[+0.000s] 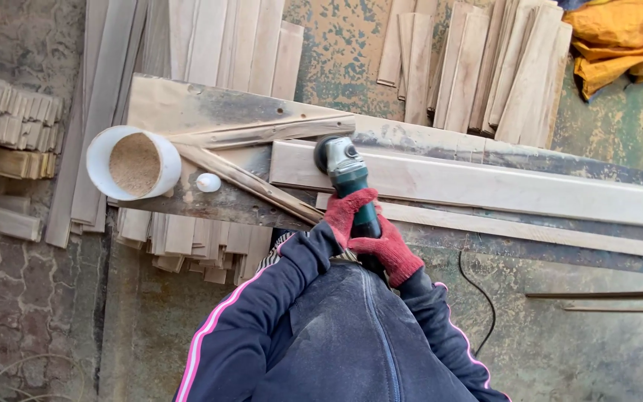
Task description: Sanding wooden planks using an angle grinder with a sanding disc.
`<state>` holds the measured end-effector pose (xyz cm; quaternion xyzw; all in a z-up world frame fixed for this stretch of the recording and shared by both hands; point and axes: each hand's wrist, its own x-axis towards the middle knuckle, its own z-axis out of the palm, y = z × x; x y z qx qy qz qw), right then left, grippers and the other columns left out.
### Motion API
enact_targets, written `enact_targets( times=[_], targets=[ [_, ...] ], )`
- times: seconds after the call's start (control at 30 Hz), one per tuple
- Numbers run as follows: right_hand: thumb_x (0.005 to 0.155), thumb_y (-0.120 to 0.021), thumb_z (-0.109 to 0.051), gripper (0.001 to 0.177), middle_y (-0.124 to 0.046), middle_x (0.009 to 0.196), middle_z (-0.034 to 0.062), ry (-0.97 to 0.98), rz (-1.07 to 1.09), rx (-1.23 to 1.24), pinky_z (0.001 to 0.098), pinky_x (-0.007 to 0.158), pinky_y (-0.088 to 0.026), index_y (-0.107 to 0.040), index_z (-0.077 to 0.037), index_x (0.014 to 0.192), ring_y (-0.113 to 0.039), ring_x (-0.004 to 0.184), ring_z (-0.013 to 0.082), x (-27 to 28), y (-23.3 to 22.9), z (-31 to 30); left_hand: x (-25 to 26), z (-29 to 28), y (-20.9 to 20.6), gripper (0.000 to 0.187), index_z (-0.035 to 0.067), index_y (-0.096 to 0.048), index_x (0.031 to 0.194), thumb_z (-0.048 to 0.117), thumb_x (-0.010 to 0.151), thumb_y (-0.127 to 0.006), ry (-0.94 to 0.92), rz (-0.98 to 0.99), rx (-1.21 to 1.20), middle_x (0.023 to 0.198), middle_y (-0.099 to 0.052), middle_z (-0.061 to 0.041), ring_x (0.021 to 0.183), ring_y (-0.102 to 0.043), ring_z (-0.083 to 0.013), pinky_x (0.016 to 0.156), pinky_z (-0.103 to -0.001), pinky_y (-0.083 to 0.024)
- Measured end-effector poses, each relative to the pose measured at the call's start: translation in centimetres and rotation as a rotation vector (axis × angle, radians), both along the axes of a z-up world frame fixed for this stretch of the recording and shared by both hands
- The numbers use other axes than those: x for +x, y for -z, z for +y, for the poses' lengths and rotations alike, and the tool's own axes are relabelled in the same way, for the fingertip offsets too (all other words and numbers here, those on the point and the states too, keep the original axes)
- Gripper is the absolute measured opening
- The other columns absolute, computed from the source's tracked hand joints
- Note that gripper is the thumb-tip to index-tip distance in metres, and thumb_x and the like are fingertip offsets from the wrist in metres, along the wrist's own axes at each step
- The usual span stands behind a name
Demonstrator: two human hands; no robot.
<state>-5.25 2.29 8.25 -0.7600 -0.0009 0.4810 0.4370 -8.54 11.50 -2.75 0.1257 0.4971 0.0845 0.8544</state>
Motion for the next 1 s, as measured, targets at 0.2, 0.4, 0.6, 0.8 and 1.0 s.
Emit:
enact_targets(
  times=[0.2, 0.4, 0.6, 0.8, 1.0],
  targets=[
    [0.052, -0.097, -0.003, 0.055, -0.063, 0.071, 0.0209, 0.293, 0.005, 0.002, 0.0442, 0.046, -0.057, -0.065, -0.002, 0.096, -0.067, 0.057, 0.035, 1.9, 2.1, -7.9, 4.9, -6.0, -2.8, 0.049, 0.001, -0.068, 0.103, 0.003, 0.062, -0.094, 0.094, -0.196, -0.015, 0.07, -0.069, -0.018, 0.06, -0.074, -0.0334, 0.052, -0.046, -0.065],
    [0.057, -0.096, -0.008, 0.051, -0.064, 0.077, 0.0195, 0.349, -0.092, -0.032, 0.0433, 0.056, -0.058, -0.066, -0.002, 0.098, -0.066, 0.066, 0.031, 1.9, 2.1, -9.6, 5.7, -6.9, -4.1, 0.055, -0.01, -0.064, 0.096, 0.003, 0.055, -0.098, 0.158, -0.243, 0.007, 0.063, -0.062, -0.022, 0.06, -0.071, -0.0367, 0.053, -0.048, -0.059],
    [0.055, -0.095, -0.004, 0.051, -0.064, 0.073, 0.0232, 0.214, -0.008, -0.021, 0.046, 0.05, -0.058, -0.065, 0.002, 0.096, -0.069, 0.058, 0.0369, 1.2, 1.2, -6.3, 2.5, -3.8, -4.1, 0.051, -0.003, -0.067, 0.1, 0.003, 0.059, -0.096, 0.054, -0.179, 0.029, 0.066, -0.066, -0.022, 0.059, -0.073, -0.0351, 0.053, -0.048, -0.063],
    [0.054, -0.094, -0.004, 0.051, -0.064, 0.071, 0.0227, 0.008, 0.008, -0.004, 0.046, 0.046, -0.058, -0.066, 0.002, 0.096, -0.069, 0.056, 0.0357, 0.1, 1.9, -0.9, -1.4, 0.2, -2.8, 0.051, -0.003, -0.067, 0.104, 0.007, 0.063, -0.096, -0.084, -0.093, 0.023, 0.071, -0.069, -0.024, 0.063, -0.074, -0.0385, 0.056, -0.051, -0.064],
    [0.049, -0.099, -0.009, 0.057, -0.061, 0.071, 0.0164, -0.177, 0.063, -0.032, 0.0388, 0.05, -0.059, -0.067, -0.003, 0.096, -0.065, 0.059, 0.0277, -2.5, -1.3, 5.0, -4.7, 4.3, -2.3, 0.056, 0.007, -0.068, 0.105, 0.011, 0.06, -0.1, -0.189, 0.049, 0.091, 0.073, -0.07, -0.016, 0.063, -0.075, -0.0302, 0.06, -0.049, -0.066]
  ],
)
